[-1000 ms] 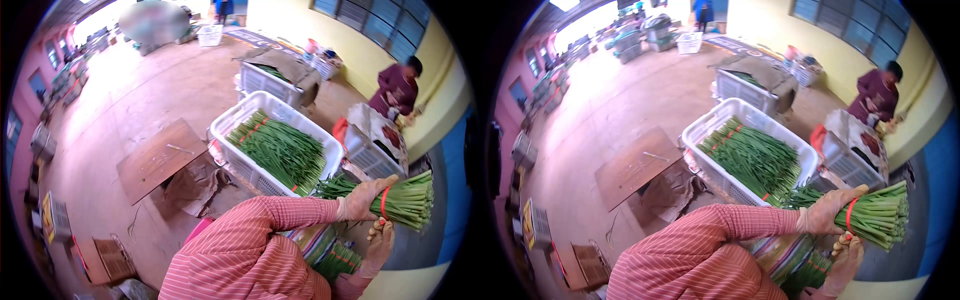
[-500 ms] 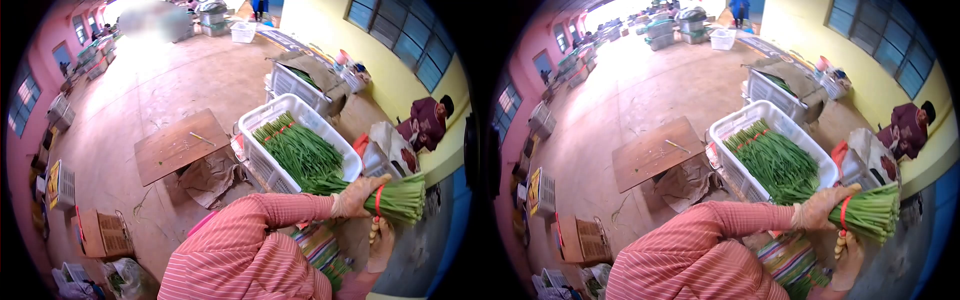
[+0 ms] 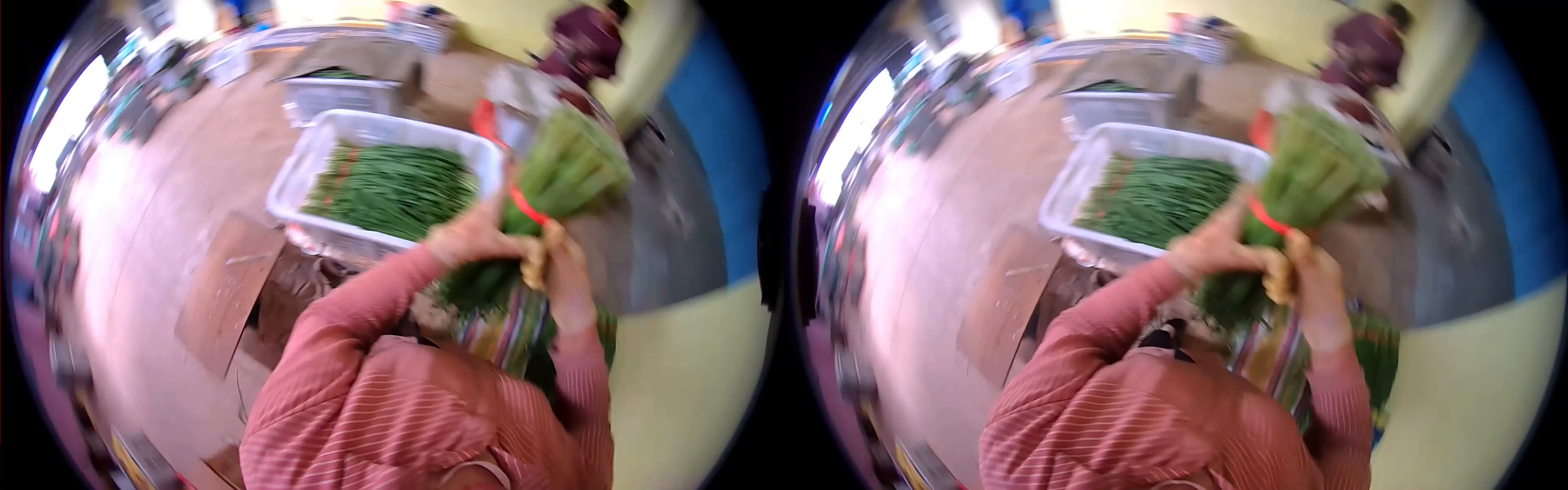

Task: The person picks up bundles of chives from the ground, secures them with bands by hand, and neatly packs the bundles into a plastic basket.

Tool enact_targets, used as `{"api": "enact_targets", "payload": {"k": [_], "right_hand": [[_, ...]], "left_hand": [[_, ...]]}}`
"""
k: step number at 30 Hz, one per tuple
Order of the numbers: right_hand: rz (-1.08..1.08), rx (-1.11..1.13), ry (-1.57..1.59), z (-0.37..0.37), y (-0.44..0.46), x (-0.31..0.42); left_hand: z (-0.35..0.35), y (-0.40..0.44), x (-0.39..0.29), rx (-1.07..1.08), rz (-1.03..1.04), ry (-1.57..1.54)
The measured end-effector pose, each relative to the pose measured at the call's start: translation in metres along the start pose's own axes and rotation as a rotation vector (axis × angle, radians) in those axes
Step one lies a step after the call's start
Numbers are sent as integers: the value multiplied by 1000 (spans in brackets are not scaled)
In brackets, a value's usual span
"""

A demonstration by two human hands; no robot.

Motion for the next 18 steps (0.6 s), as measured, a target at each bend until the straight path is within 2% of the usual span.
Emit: {"api": "enact_targets", "payload": {"k": [1, 2, 6, 12, 18], "right_hand": [[-28, -6, 5, -4, 7, -1], [47, 34, 13, -6, 10, -5], [-2, 109, -91, -10, 11, -11], [41, 262, -134, -2, 14, -20], [79, 251, -228, 2, 18, -23]], "left_hand": [[0, 0, 20, -60, 6, 52], [6, 2, 27, -60, -98, -95], [14, -4, 27, -182, -164, -329], [2, -17, 38, -231, -140, -297], [-7, -27, 36, -234, -161, -355]]}}
Point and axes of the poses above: each hand's wrist, its own y-axis towards the middle knuckle, its own z-axis out of the palm, x = y × z, the point moved 8 cm from there along y, towards the middle knuckle, and after that the axes turned 1 degree about -x, right-handed, at the moved point
